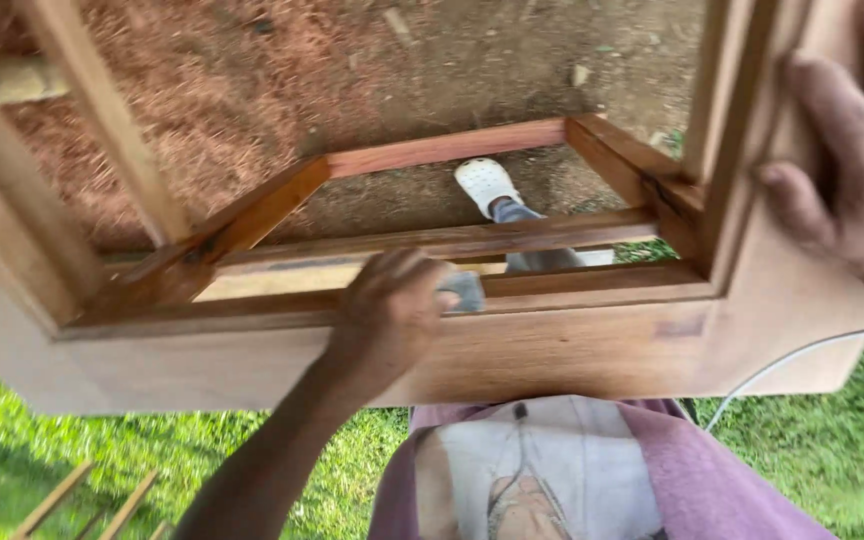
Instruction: Sanding a wooden frame with a piece of sandpaper.
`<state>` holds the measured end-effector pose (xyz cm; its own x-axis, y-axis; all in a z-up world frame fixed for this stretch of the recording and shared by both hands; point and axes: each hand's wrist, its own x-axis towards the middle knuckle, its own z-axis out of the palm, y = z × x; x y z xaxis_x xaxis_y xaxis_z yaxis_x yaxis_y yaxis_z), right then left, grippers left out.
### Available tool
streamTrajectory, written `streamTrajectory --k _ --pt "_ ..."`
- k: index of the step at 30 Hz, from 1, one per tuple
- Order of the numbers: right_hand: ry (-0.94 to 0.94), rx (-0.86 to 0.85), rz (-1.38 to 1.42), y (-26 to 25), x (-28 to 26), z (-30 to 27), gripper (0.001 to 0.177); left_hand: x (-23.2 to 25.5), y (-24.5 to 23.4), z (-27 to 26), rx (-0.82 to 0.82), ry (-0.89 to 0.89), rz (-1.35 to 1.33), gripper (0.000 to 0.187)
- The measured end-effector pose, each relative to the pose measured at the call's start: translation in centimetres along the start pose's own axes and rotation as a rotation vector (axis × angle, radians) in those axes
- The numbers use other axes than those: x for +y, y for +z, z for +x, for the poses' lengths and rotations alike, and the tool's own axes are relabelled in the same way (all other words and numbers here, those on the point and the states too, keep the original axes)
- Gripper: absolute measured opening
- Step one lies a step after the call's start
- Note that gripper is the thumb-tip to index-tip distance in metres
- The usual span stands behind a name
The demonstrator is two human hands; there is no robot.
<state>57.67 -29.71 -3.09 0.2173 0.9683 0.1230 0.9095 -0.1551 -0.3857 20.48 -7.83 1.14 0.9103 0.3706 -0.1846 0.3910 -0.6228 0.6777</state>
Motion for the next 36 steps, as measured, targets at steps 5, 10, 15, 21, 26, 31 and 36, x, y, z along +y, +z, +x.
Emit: streamTrajectory --k 5,10,15,21,26,31,36 --pt "0.030 -0.069 -0.241 -1.5 -1.8 0.0 0.061 5.5 6.4 5.7 -0.001 0.208 -0.054 0.010" --pt "0.091 -0.054 -0.136 -1.2 -2.0 0.9 0.071 8.1 7.4 7.8 0.063 0.343 -0.053 0.031" --pt "0.079 -0.068 -0.097 -1.2 -2.1 0.7 0.066 4.5 4.0 3.3 0.032 0.373 0.129 0.028" --pt "0.065 -0.057 -0.096 -1.5 -2.7 1.2 0.062 7.4 5.7 5.7 0.003 0.464 0.173 0.023" --pt "0.072 -0.056 -0.087 -1.7 -2.6 1.5 0.061 11.2 11.1 10.2 0.003 0.526 0.076 0.005" --pt "0.066 -0.056 -0.051 -1.8 -2.6 1.6 0.060 8.2 6.6 7.3 -0.026 0.491 0.065 0.016" --pt "0.038 -0.042 -0.103 -1.8 -2.6 1.5 0.060 8.4 6.5 6.7 -0.075 0.434 0.099 0.011"
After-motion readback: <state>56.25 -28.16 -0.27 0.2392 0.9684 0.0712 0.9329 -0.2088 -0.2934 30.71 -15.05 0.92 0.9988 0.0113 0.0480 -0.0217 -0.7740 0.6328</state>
